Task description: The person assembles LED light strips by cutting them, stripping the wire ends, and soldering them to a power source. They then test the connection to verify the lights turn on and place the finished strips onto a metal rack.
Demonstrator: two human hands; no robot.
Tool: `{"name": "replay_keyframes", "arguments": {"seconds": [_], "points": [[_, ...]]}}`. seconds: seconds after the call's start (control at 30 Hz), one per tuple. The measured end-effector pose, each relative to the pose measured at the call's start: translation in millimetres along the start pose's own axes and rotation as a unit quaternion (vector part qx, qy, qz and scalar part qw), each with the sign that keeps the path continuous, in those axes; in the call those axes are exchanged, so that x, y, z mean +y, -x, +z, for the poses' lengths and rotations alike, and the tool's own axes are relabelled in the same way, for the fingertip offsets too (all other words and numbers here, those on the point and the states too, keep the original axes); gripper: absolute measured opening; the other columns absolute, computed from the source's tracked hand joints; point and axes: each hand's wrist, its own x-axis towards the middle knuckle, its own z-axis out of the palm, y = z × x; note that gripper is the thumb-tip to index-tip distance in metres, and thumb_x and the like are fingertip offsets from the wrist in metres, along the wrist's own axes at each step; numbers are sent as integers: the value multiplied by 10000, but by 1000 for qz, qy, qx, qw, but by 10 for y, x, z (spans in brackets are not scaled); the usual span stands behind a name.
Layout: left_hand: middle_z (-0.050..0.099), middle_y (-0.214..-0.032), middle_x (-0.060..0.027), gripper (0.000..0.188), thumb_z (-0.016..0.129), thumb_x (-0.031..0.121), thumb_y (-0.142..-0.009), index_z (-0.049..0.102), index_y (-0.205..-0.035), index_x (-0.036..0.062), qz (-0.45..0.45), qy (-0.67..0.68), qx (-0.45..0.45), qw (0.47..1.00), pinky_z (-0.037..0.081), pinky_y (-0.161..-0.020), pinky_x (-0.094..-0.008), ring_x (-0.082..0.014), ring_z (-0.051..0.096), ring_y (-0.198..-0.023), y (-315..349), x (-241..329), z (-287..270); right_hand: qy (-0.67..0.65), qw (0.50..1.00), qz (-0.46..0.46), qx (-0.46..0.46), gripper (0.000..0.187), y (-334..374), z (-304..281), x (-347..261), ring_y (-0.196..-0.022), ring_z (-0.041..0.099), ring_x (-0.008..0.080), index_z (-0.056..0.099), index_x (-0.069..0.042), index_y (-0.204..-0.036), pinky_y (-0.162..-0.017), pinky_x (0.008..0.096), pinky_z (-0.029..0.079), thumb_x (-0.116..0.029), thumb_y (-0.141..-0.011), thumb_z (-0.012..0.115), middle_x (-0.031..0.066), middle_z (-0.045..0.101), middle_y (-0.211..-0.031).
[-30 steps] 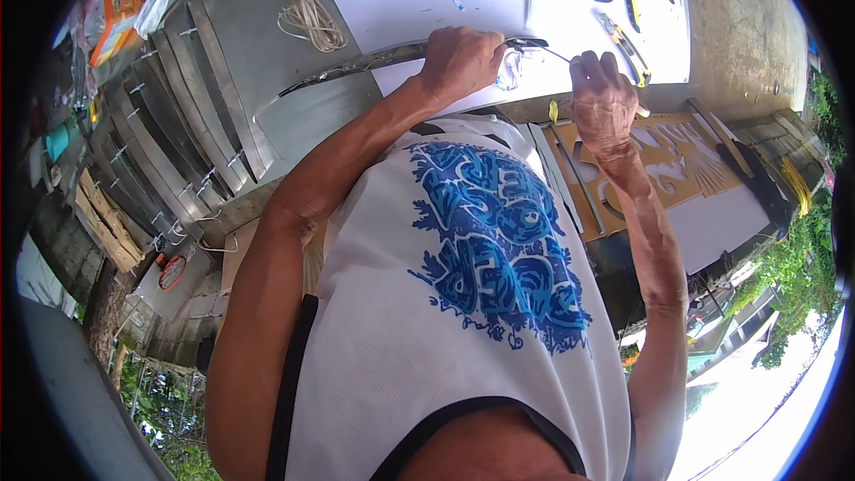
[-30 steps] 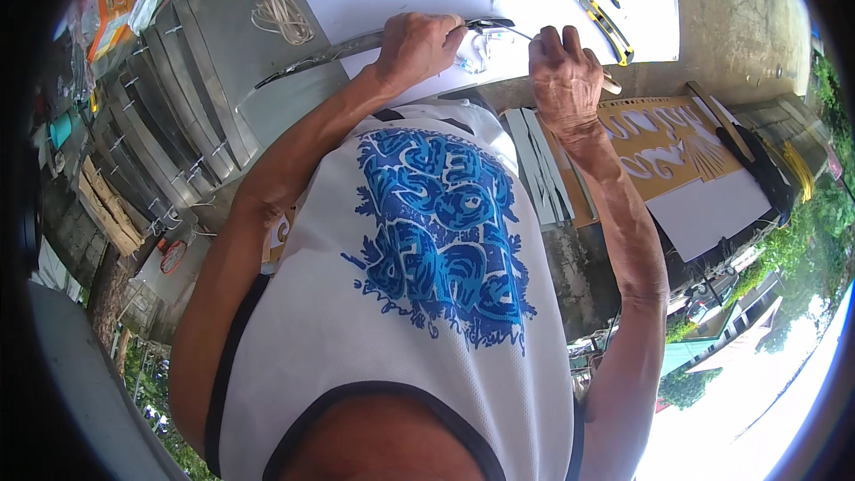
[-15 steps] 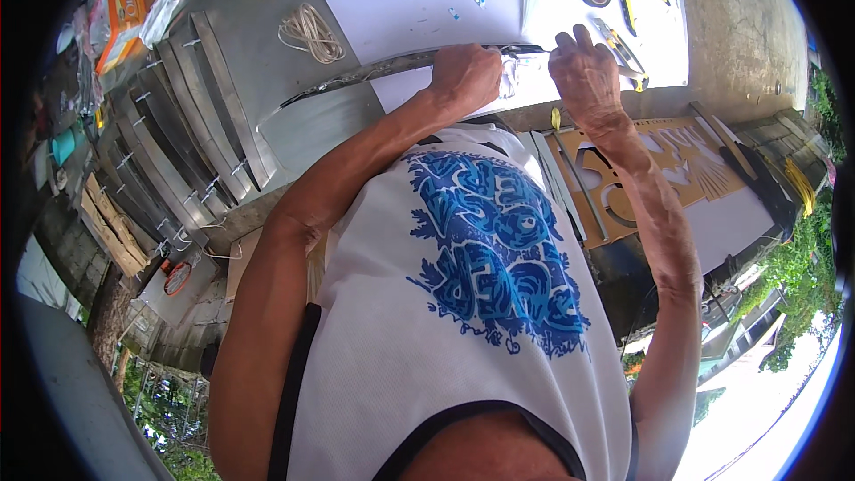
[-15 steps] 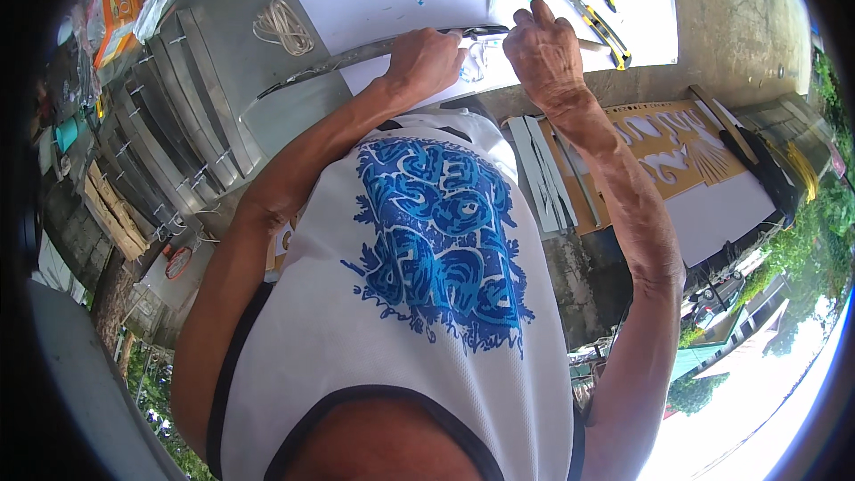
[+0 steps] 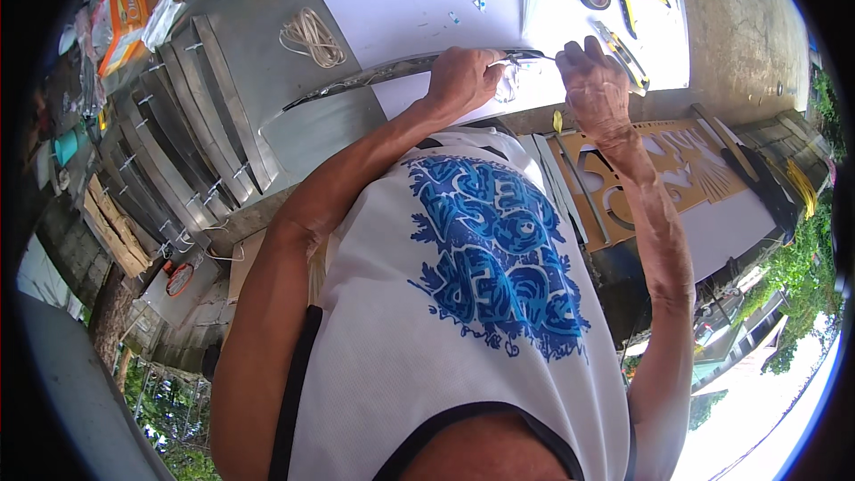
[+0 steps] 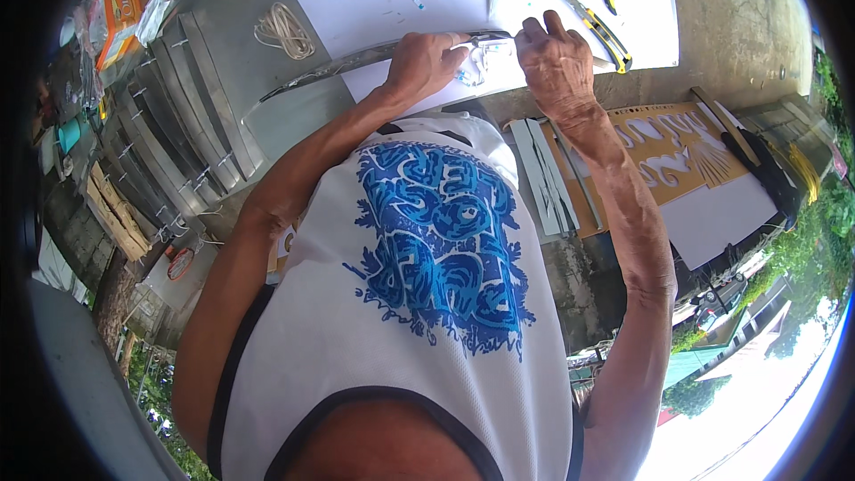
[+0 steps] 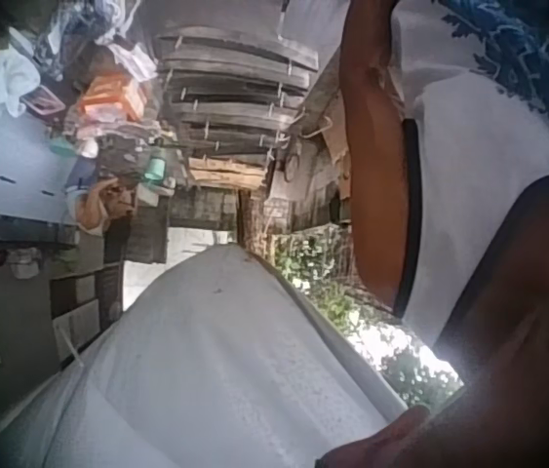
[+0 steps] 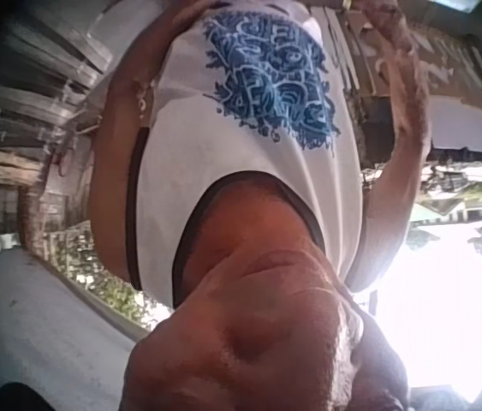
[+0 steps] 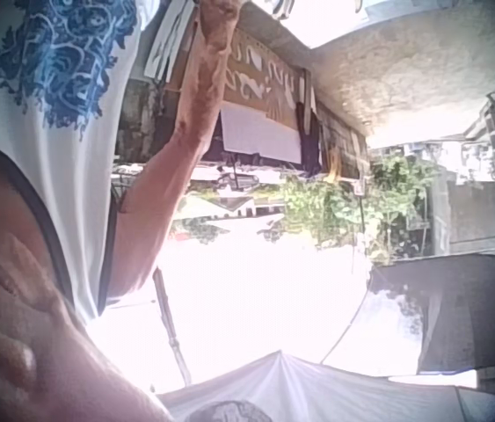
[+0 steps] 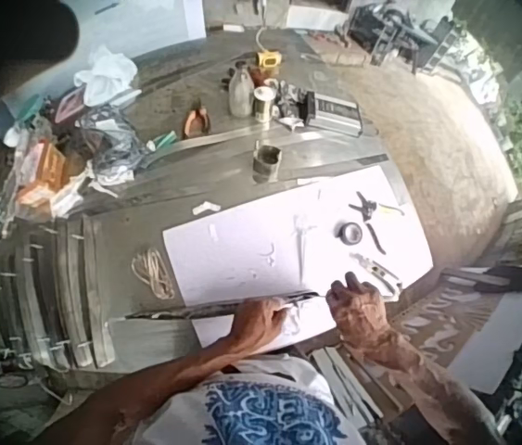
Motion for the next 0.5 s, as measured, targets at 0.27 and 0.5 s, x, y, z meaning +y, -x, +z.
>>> {"name": "replay_keyframes", "arguments": {"seconds": [0.27,0.5], "points": [[742,-928,-213,281,719,174,-868,763,-1088,7,-4,-27,5,1000,567,-729,-394,-349,716,-762,-70,-35,94,42,999,-24,10,79,-32,59,108,-990,596,180,670,-22,-743,-713,322,539,-5,-756,746,39,649,-891],[740,-929,-212,279,728,154,-857,759,-1090,2,7,-47,32,998,562,-715,-406,-346,711,-751,-20,-134,135,43,984,-166,42,66,-301,203,213,-958,570,168,684,-28,-751,-727,304,519,-30,-740,749,24,626,-838]]}}
